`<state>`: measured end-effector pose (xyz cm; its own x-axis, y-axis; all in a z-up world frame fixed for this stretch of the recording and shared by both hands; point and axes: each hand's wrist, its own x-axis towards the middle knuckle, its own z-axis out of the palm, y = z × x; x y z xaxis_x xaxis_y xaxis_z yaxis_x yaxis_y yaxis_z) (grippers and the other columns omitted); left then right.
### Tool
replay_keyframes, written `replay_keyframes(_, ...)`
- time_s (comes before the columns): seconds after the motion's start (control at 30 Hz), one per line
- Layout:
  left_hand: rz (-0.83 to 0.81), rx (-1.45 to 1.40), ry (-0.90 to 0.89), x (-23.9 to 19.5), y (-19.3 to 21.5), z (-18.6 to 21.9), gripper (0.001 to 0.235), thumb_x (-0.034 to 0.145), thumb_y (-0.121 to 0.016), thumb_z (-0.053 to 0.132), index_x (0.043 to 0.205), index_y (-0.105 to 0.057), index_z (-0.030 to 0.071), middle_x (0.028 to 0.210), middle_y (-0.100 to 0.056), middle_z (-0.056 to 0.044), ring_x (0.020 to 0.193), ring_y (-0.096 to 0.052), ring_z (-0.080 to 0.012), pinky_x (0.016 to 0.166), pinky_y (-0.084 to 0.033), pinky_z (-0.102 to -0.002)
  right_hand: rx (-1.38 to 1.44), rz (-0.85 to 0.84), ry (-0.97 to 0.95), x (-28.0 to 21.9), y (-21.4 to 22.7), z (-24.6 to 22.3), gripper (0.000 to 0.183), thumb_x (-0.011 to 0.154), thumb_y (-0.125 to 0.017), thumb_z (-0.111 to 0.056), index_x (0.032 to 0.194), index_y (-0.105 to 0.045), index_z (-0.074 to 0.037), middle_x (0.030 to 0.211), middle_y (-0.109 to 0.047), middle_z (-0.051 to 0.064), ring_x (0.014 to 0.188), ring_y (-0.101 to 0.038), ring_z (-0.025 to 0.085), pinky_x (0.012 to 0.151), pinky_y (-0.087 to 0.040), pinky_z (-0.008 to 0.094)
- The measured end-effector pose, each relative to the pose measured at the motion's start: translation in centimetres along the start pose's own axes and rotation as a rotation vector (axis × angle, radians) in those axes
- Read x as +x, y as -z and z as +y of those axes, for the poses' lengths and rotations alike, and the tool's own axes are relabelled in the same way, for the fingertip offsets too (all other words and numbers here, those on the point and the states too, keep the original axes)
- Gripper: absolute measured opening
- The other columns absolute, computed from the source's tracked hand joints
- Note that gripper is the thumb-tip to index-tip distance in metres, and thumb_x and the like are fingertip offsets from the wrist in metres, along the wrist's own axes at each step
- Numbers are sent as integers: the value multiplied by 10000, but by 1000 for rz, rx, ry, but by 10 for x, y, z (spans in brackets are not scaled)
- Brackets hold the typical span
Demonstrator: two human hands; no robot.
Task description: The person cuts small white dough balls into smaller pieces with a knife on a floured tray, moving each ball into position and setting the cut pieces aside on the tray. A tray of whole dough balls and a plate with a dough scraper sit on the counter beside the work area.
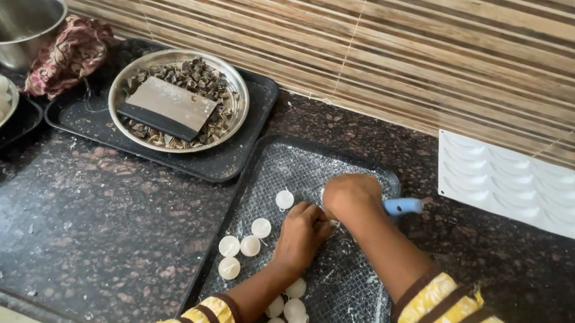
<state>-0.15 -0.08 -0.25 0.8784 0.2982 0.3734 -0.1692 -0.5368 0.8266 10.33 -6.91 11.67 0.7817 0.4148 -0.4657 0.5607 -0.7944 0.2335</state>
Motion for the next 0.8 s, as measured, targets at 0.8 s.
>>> replay_keyframes(0.8,34,-16,-57,2,-6,-8,63,780,-735,26,819,-699,-7,823,-638,-166,796,-649,-344,735,-528,-439,453,334,-122,-88,-97,9,227,935,-570,-115,1065,-757,-116,1003,-753,186,957,-738,382,856,-587,497)
